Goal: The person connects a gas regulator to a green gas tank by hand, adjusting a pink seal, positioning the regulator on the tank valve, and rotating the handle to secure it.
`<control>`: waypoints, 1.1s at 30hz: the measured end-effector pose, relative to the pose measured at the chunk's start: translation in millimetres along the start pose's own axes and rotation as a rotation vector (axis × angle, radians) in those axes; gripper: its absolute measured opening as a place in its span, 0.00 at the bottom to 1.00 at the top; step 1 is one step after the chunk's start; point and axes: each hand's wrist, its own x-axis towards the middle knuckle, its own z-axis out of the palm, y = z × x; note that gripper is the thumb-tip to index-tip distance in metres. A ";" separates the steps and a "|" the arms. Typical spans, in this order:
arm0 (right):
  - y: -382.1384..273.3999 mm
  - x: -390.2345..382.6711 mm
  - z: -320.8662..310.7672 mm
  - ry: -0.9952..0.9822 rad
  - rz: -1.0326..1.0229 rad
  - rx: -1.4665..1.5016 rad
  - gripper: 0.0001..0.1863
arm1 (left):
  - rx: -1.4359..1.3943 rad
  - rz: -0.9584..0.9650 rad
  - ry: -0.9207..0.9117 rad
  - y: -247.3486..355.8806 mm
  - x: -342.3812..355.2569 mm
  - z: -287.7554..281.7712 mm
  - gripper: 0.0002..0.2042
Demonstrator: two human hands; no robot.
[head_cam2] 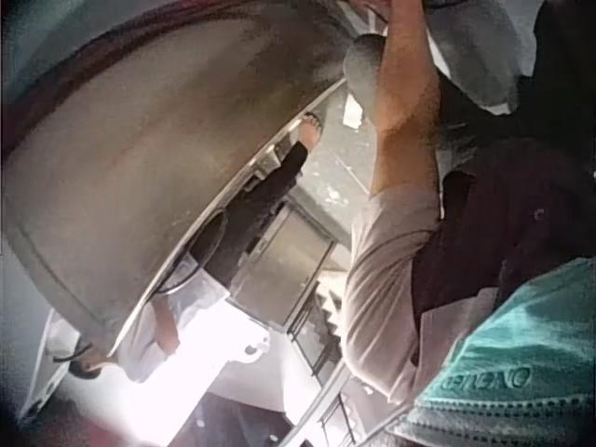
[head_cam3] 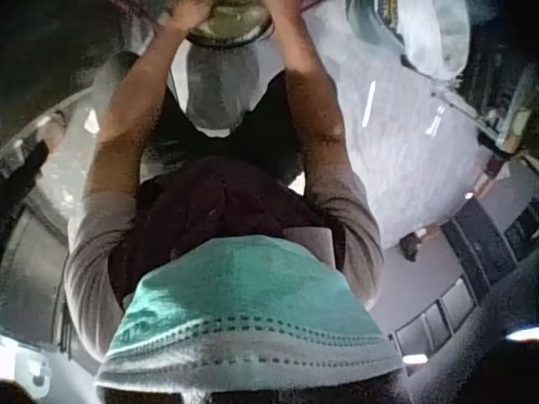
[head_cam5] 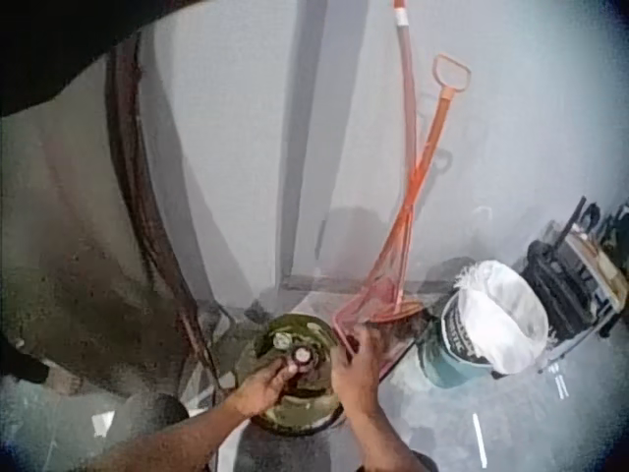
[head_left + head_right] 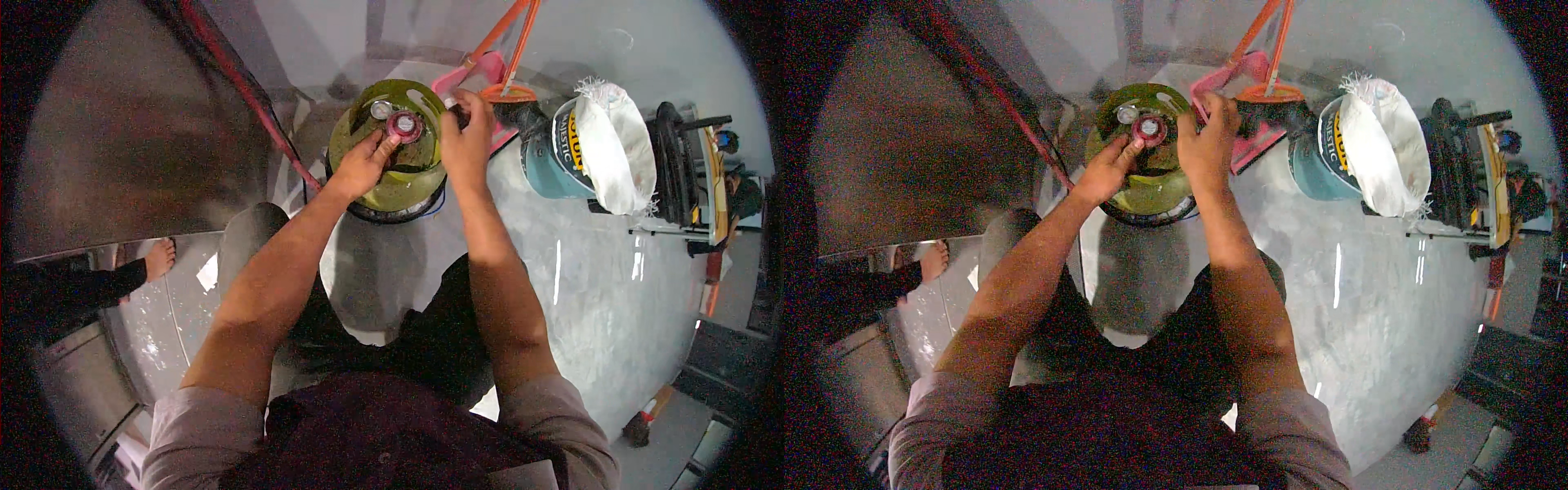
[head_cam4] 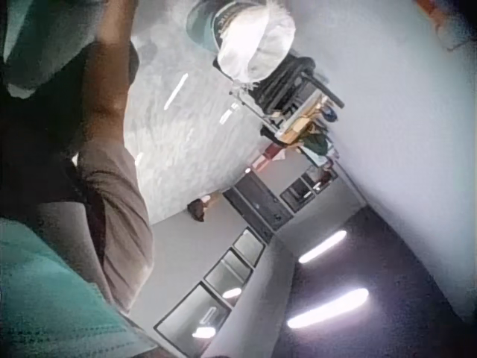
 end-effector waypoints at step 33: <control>-12.1 24.9 83.8 -0.500 0.466 0.883 0.24 | -0.566 -0.081 -0.237 -27.5 7.5 -3.1 0.16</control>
